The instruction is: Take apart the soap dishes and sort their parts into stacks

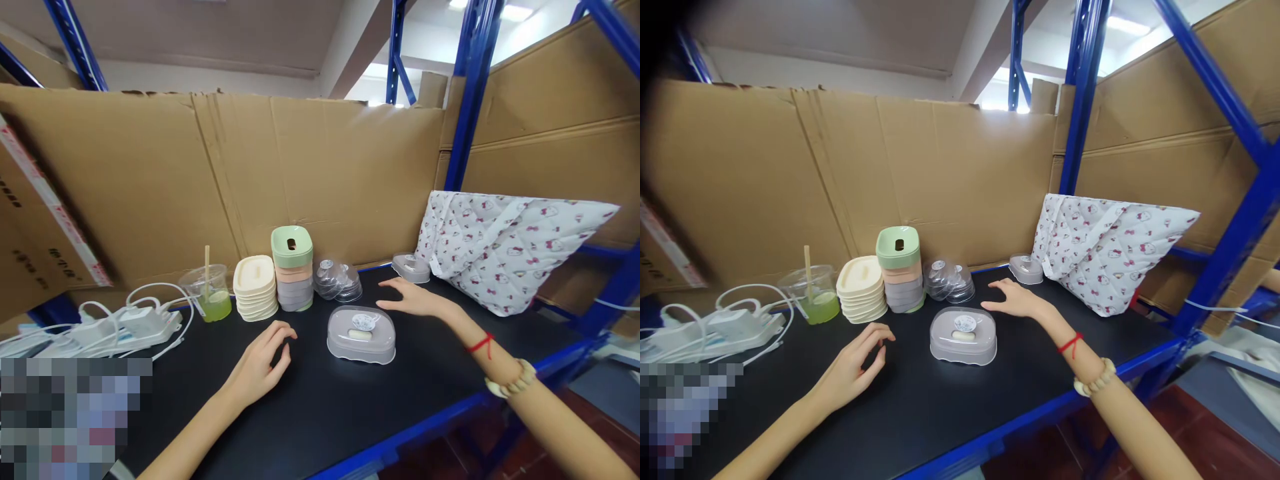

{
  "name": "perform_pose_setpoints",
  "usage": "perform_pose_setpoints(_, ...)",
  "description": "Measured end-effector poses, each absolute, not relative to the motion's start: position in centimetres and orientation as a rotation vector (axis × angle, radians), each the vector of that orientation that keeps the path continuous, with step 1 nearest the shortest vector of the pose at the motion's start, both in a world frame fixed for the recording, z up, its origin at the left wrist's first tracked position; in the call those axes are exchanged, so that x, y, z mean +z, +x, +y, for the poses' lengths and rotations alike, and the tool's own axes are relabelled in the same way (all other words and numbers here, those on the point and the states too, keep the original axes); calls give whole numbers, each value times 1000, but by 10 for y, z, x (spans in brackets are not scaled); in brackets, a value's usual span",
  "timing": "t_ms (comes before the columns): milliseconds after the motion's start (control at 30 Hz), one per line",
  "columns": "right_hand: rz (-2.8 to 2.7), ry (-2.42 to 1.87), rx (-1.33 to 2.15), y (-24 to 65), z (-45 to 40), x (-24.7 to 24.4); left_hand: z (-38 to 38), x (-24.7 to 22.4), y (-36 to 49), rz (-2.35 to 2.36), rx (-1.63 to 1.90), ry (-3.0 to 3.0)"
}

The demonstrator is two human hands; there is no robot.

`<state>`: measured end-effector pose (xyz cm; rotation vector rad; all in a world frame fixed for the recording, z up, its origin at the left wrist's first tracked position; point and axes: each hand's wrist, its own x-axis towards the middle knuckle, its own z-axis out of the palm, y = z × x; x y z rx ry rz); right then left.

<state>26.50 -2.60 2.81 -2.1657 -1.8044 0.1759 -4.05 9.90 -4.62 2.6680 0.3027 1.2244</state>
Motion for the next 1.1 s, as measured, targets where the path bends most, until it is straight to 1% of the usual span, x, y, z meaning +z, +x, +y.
perform_pose_setpoints(100, -1817, -2248, 244, 256, -19, 32, 96, -44, -42, 280, 1145, 2682)
perform_pose_setpoints(233, -1986, -2184, 492, 212, -32, 37, 97, -49, -46, 267, 1127, 2672)
perform_pose_setpoints(300, -2069, -2204, 492, 187, -38, 35, 101, -57, -47, 320, 1033, 2643)
perform_pose_setpoints(333, -2106, -2185, 473, 176, -38, 32, 104, -61, -47, 374, 906, 2630)
perform_pose_setpoints(433, -2214, -1948, 572, 156, -27, 20, 110, -69, -48, 421, 760, 2475)
perform_pose_setpoints(533, -2262, -1742, 620, 155, -12, 11, 112, -66, -50, 499, 651, 2295)
perform_pose_setpoints(633, -2228, -1639, 603, 166, -12, 17, 109, -61, -50, 499, 628, 2207)
perform_pose_setpoints(767, -2123, -1562, 459, 195, -30, 47, 106, -59, -51, 457, 625, 2205)
perform_pose_setpoints(867, -1915, -1690, 111, 216, -30, 60, 106, -58, -52, 464, 610, 2243)
perform_pose_setpoints(933, -1685, -1747, -187, 223, -15, 58, 106, -57, -52, 464, 584, 2275)
perform_pose_setpoints(1000, -1482, -1775, -404, 223, 9, 49, 106, -56, -52, 457, 564, 2298)
perform_pose_setpoints(1033, -1420, -1781, -449, 220, 21, 43, 106, -55, -52, 454, 560, 2305)
perform_pose_setpoints(1100, -1372, -1801, -428, 213, 45, 33, 104, -55, -52, 452, 562, 2310)
